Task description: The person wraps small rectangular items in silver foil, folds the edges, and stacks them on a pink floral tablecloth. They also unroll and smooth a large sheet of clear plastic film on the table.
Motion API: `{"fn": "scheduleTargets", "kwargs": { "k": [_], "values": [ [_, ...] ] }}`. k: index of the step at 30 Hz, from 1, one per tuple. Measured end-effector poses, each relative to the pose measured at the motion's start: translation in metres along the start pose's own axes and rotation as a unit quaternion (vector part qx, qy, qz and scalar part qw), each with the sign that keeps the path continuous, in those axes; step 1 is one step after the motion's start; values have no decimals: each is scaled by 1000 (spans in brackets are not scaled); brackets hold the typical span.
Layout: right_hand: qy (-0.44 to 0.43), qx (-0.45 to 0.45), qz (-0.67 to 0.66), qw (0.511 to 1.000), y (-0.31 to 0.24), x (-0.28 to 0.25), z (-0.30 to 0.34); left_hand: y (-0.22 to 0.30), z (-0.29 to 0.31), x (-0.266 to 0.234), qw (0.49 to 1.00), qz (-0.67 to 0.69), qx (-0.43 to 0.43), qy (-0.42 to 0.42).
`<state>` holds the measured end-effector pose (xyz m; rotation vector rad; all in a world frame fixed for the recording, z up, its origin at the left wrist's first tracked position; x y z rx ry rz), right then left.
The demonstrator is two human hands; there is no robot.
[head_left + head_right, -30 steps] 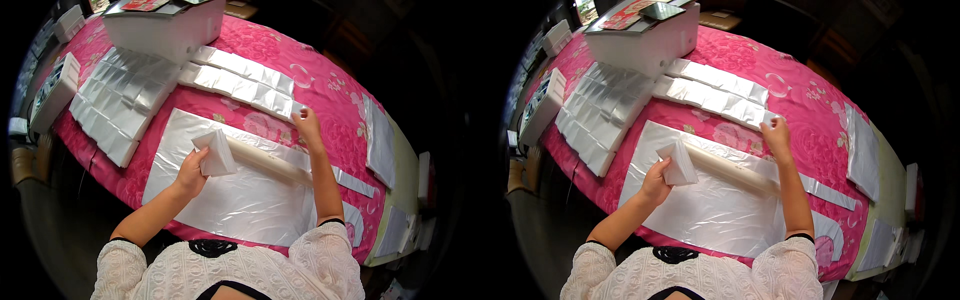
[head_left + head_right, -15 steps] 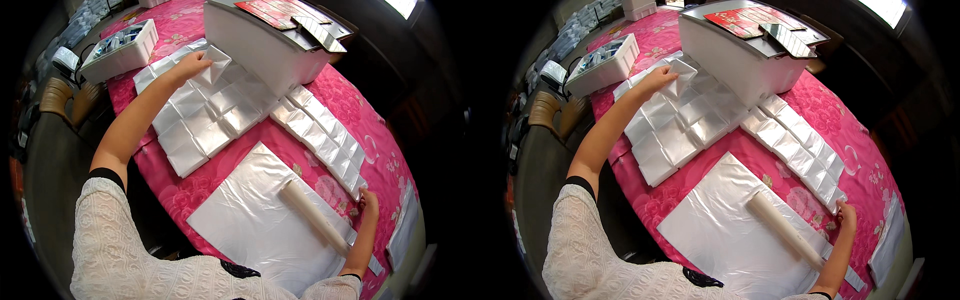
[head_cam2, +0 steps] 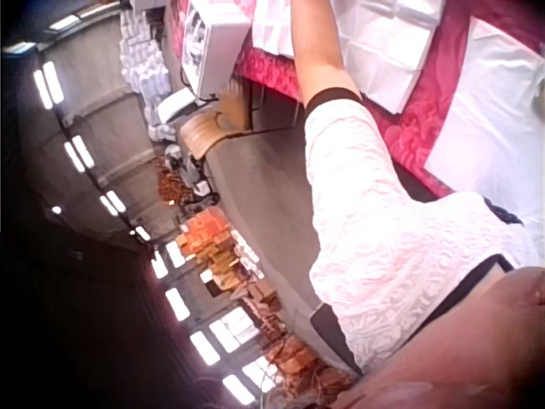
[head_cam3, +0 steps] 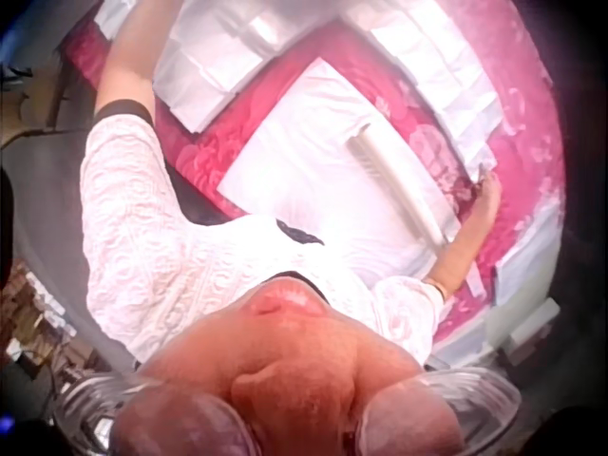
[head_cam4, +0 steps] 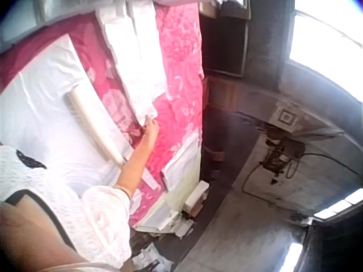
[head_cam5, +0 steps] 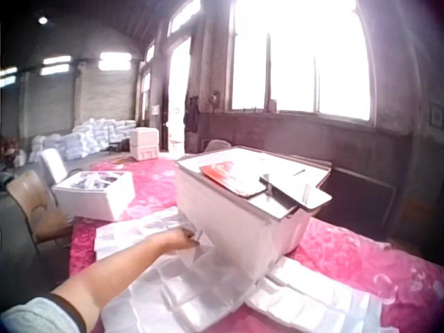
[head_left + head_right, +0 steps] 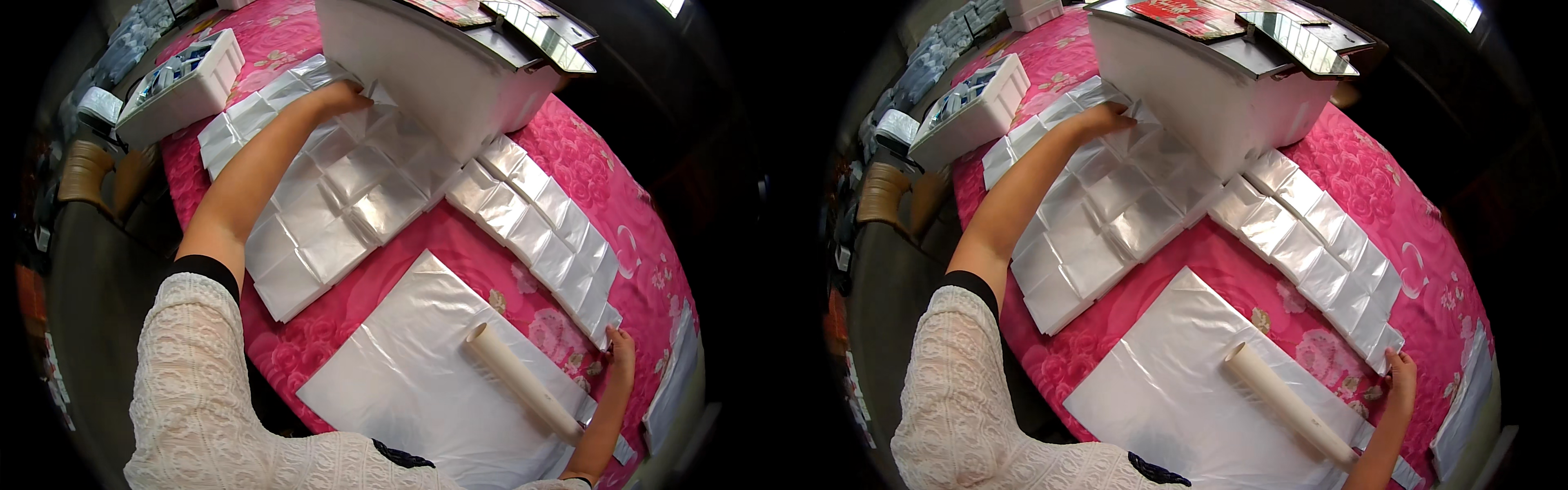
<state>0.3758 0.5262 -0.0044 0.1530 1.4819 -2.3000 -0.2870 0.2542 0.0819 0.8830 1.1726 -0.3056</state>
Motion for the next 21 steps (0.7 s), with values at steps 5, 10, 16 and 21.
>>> {"fn": "scheduleTargets", "kwargs": {
  "k": [5, 10, 16, 21],
  "values": [
    [7, -11, -2, 1000, -4, 2, 4, -1, -13, 12, 997, -78, 10, 5],
    [-16, -19, -28, 999, 0, 1, 0, 15, -14, 16, 989, -145, 31, -10],
    [-41, -82, -198, 976, 0, -18, -1, 27, 28, -28, 959, -99, 49, 259],
    [-119, -206, -345, 908, -72, 25, 91, 71, 130, -17, 961, 218, 134, 107]
  ]
}}
Point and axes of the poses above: each hand's wrist, its own z-axis away from the middle knuckle, its own x-axis out of the palm, y = z × x, the point moved 6 cm from there along -z, towards the middle knuckle, and after that the axes turned 14 degrees about -z, right-handed, at the moved point
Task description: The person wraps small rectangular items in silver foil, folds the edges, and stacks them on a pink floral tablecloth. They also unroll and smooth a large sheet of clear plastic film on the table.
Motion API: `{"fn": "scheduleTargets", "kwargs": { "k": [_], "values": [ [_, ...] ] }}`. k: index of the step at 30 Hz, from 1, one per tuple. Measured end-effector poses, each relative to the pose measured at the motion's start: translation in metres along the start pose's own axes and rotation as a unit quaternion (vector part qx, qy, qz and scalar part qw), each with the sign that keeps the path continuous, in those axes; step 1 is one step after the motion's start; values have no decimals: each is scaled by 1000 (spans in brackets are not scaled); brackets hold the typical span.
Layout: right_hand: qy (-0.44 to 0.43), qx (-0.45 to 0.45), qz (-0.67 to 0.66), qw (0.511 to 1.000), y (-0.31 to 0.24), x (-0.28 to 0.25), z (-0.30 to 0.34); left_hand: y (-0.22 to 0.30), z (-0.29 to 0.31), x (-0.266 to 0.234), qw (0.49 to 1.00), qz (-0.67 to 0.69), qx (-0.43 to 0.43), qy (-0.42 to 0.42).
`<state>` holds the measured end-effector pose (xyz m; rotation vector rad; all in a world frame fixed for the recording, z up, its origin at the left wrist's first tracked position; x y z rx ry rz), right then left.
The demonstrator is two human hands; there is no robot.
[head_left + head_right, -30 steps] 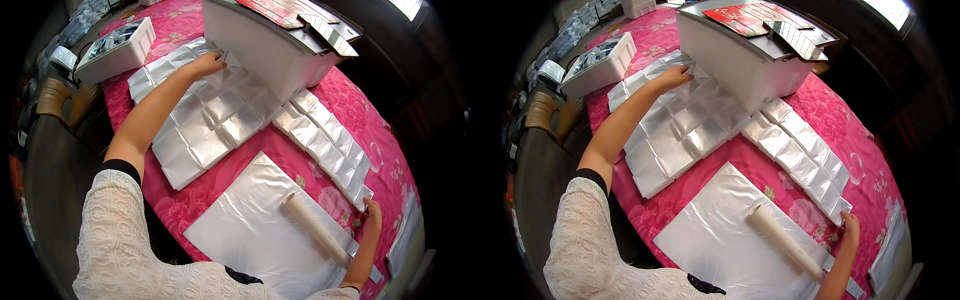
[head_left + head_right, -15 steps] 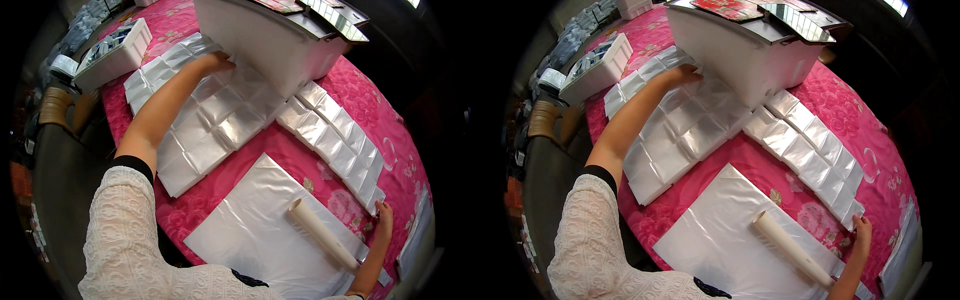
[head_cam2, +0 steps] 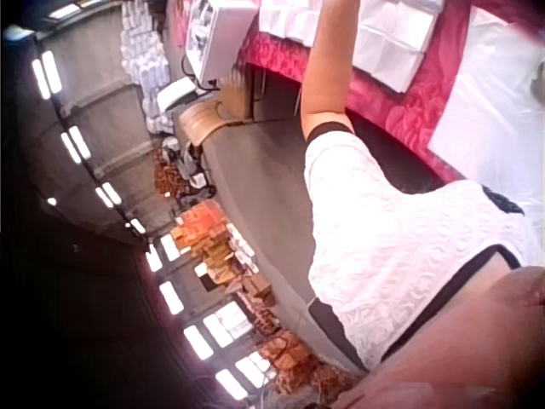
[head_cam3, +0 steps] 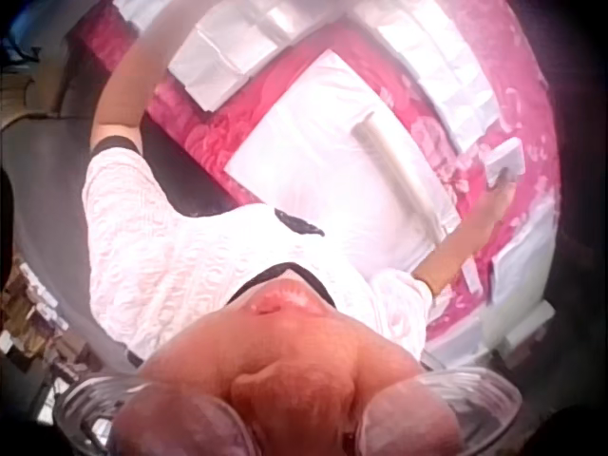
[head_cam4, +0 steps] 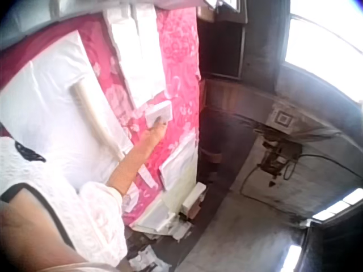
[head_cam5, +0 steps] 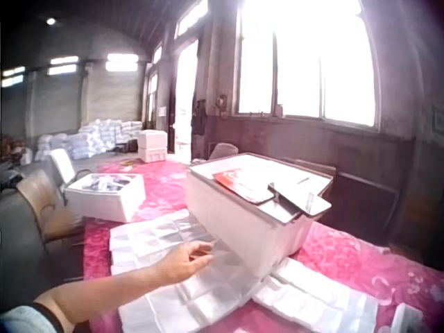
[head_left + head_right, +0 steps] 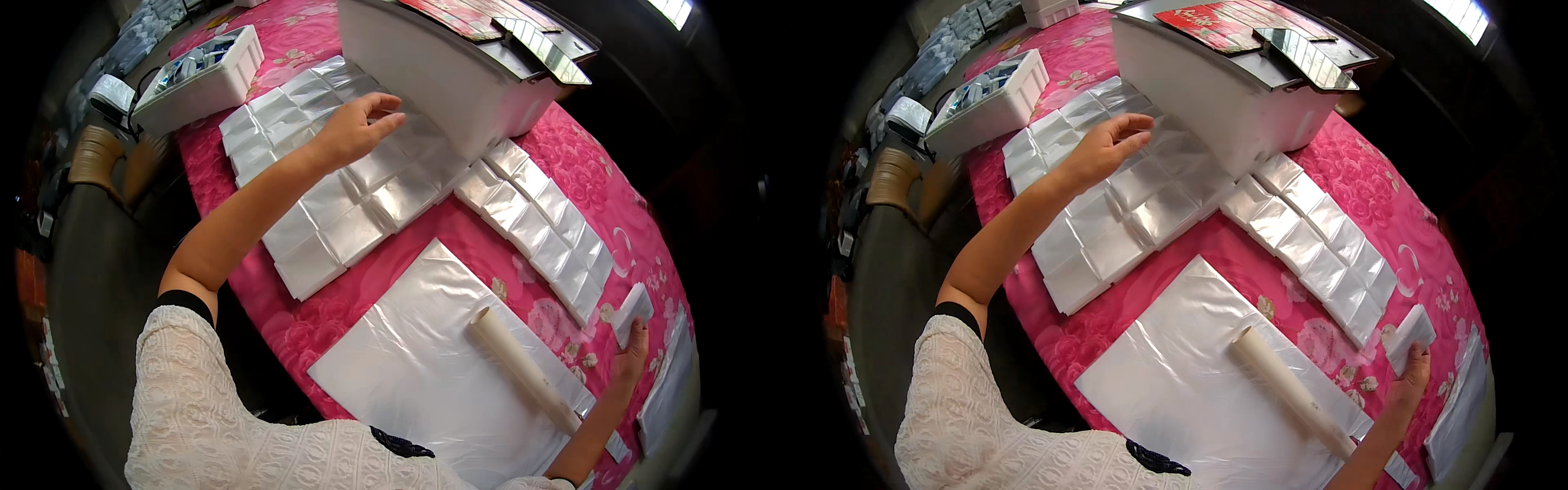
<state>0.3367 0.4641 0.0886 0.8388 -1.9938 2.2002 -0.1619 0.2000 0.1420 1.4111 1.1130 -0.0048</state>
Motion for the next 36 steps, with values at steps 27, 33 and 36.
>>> {"fn": "scheduleTargets", "kwargs": {
  "k": [27, 33, 36],
  "values": [
    [-152, 52, 43, 986, 237, 322, 63, -130, -43, -40, 930, -188, -228, -220],
    [-176, 45, 18, 983, 240, 337, 60, -145, -57, -17, 944, -211, -171, -188],
    [-155, 36, 12, 987, 240, 333, 54, -119, -56, -10, 939, -262, -175, -135]
  ]
}}
Point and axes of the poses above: each hand's wrist, its own z-axis away from the middle knuckle, its own x-axis out of the palm, y = z × x, the point moved 6 cm from there along -z, towards the middle knuckle, and after that the axes turned 14 degrees about -z, right-handed, at the moved point
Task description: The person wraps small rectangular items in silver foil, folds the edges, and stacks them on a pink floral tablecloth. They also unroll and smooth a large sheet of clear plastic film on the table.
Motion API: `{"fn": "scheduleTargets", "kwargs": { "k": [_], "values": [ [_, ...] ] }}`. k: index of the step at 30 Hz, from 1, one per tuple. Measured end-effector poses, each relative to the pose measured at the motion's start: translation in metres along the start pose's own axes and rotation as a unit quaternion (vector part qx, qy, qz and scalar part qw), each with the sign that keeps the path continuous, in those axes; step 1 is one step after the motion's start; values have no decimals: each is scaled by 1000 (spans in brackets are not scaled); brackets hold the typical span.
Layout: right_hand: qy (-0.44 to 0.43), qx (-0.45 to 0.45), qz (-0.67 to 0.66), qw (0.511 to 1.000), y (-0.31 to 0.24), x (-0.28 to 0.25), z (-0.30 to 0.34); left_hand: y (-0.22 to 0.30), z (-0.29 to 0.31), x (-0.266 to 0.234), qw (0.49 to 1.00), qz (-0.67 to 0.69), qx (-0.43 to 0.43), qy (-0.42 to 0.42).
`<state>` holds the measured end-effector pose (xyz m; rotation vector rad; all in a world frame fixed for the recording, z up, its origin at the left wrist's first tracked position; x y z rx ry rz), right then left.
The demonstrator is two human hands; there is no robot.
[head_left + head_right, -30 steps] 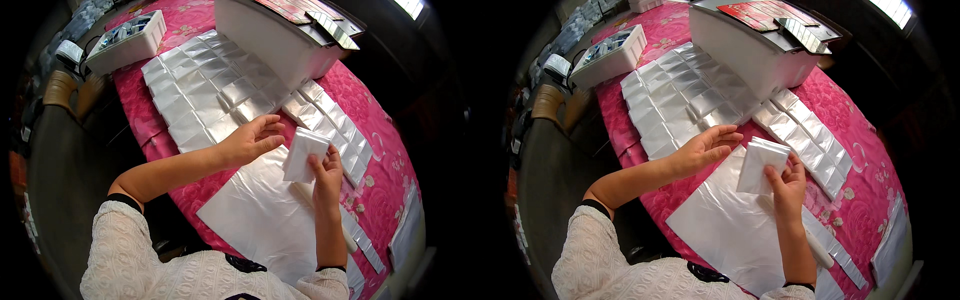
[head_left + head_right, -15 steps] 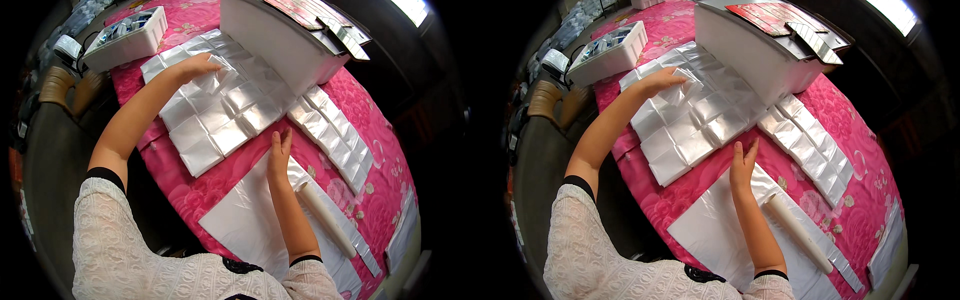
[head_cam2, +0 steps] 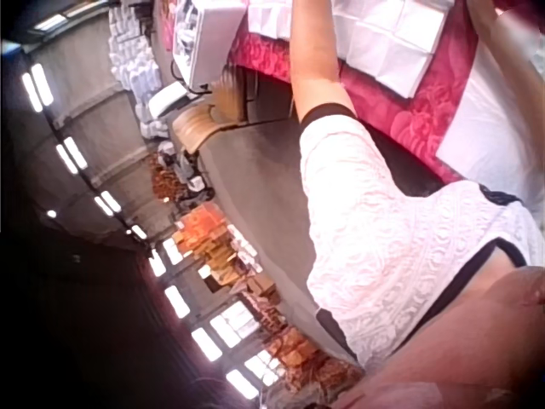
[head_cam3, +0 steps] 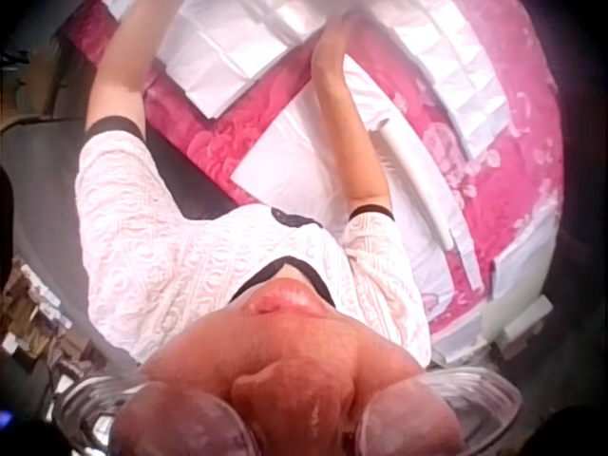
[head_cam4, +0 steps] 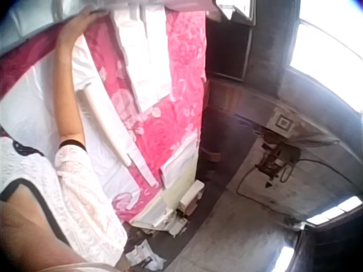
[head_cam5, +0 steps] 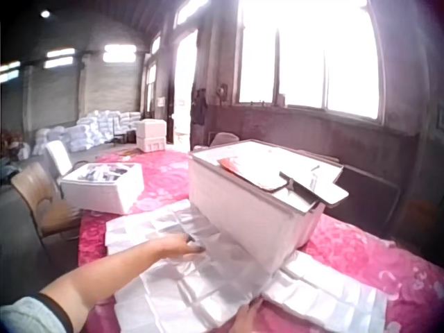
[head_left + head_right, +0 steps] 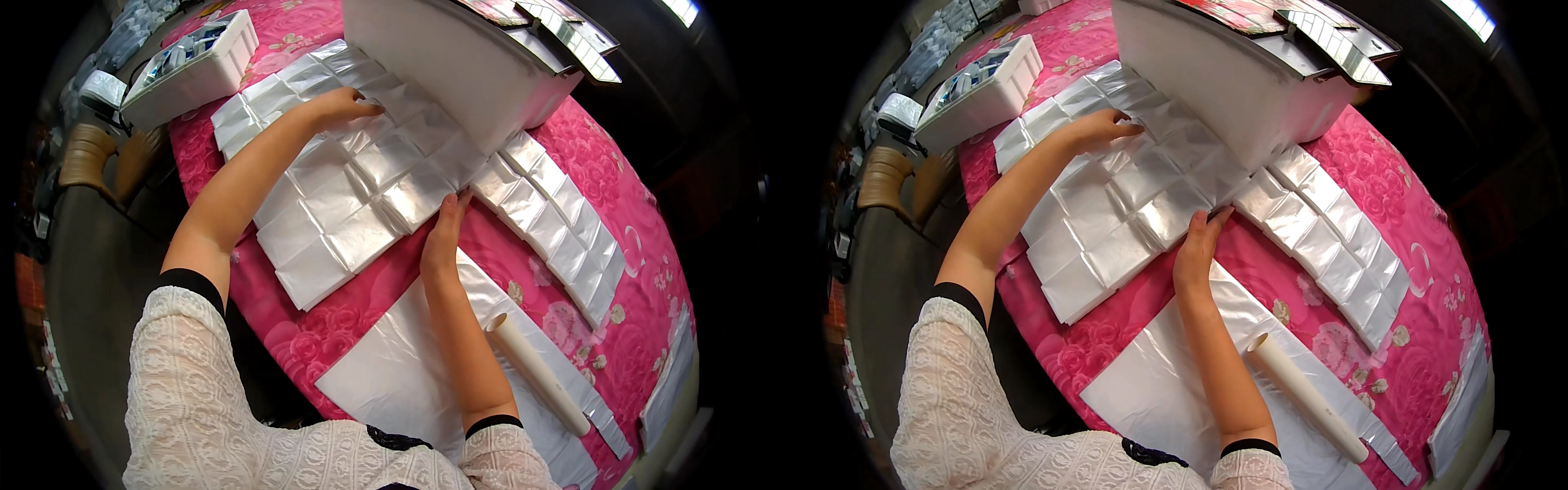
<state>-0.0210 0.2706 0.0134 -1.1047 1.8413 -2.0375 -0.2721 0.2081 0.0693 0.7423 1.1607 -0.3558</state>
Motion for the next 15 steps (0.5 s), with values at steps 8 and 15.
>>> {"fn": "scheduleTargets", "kwargs": {
  "k": [8, 15],
  "values": [
    [-14, -85, -30, 996, 19, 11, -16, -33, -33, 21, 929, 340, 89, 111],
    [21, -78, 11, 997, 12, 9, -14, 17, -13, 19, 965, 231, 125, 12]
  ]
}}
Point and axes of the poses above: each hand's wrist, its own z-axis away from the middle knuckle, its own x-axis out of the palm, y = z × x, the point moved 6 cm from there along -z, towards the middle knuckle, and after that the axes turned 14 degrees about -z, right-handed, at the moved point
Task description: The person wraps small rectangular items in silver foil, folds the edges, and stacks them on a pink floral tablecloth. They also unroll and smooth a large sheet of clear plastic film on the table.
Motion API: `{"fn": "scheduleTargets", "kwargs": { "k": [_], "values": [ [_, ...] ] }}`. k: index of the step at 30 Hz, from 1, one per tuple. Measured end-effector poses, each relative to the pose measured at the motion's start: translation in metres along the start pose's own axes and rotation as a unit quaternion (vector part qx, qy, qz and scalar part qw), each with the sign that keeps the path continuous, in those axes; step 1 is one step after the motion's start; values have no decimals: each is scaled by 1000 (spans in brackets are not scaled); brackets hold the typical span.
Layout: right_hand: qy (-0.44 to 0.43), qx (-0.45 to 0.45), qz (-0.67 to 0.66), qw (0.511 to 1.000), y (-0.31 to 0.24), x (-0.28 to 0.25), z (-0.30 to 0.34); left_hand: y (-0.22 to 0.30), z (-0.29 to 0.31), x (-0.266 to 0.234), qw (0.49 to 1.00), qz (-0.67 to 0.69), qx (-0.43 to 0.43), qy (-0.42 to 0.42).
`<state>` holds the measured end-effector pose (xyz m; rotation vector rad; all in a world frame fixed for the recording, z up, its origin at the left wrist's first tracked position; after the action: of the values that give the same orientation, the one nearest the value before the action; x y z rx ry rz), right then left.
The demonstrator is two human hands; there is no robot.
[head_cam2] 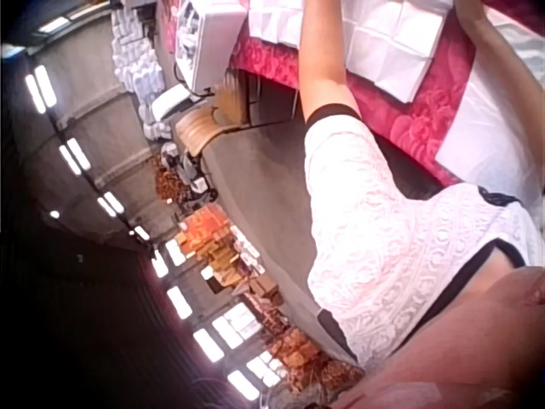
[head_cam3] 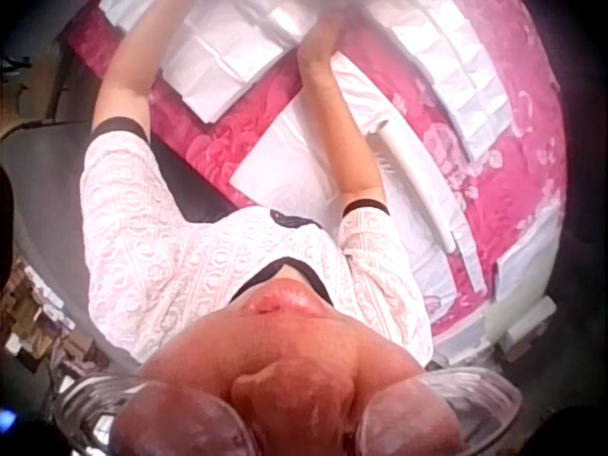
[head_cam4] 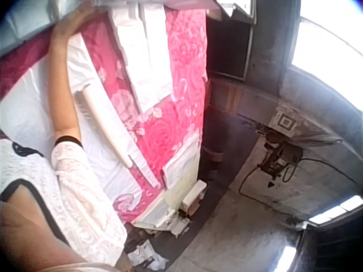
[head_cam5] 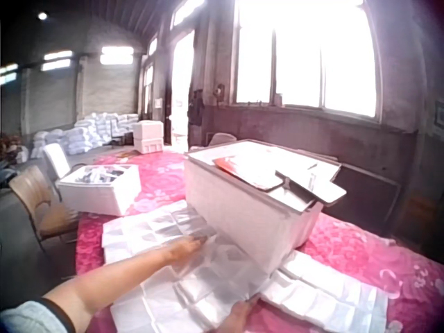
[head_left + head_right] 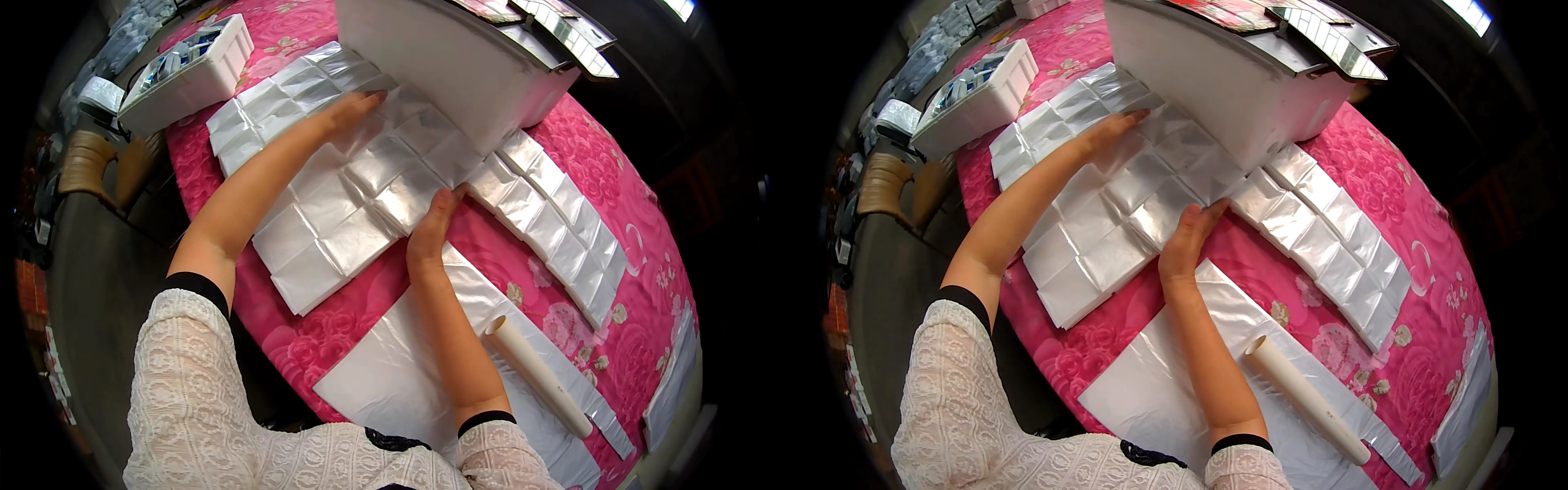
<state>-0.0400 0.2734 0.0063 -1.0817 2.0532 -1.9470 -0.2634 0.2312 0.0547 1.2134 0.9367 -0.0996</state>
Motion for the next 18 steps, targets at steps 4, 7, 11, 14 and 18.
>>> {"fn": "scheduleTargets", "kwargs": {
  "k": [4, 7, 11, 14, 18],
  "values": [
    [-2, 4, 5, 1000, 2, 3, 2, -1, 4, -12, 983, -126, 119, 66],
    [-5, 1, -9, 1000, 2, 2, 3, 5, 12, -25, 985, -69, 83, 131],
    [2, -6, -18, 1000, -1, 1, 3, 14, 40, -24, 953, -242, 94, 158],
    [7, -12, -12, 1000, 1, 0, 3, 27, 60, 1, 915, -363, 134, 115],
    [4, -15, 10, 1000, 0, 2, 5, 26, 66, 18, 888, -424, 162, 72]
  ]
}}
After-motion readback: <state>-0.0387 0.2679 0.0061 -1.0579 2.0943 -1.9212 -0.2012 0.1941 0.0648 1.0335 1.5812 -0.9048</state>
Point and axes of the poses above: each hand's wrist, its own z-axis away from the middle knuckle, its own x-axis out of the palm, y = z × x, the point moved 6 cm from there along -z, towards the middle knuckle, and after that the axes turned 14 degrees about -z, right-handed, at the moved point
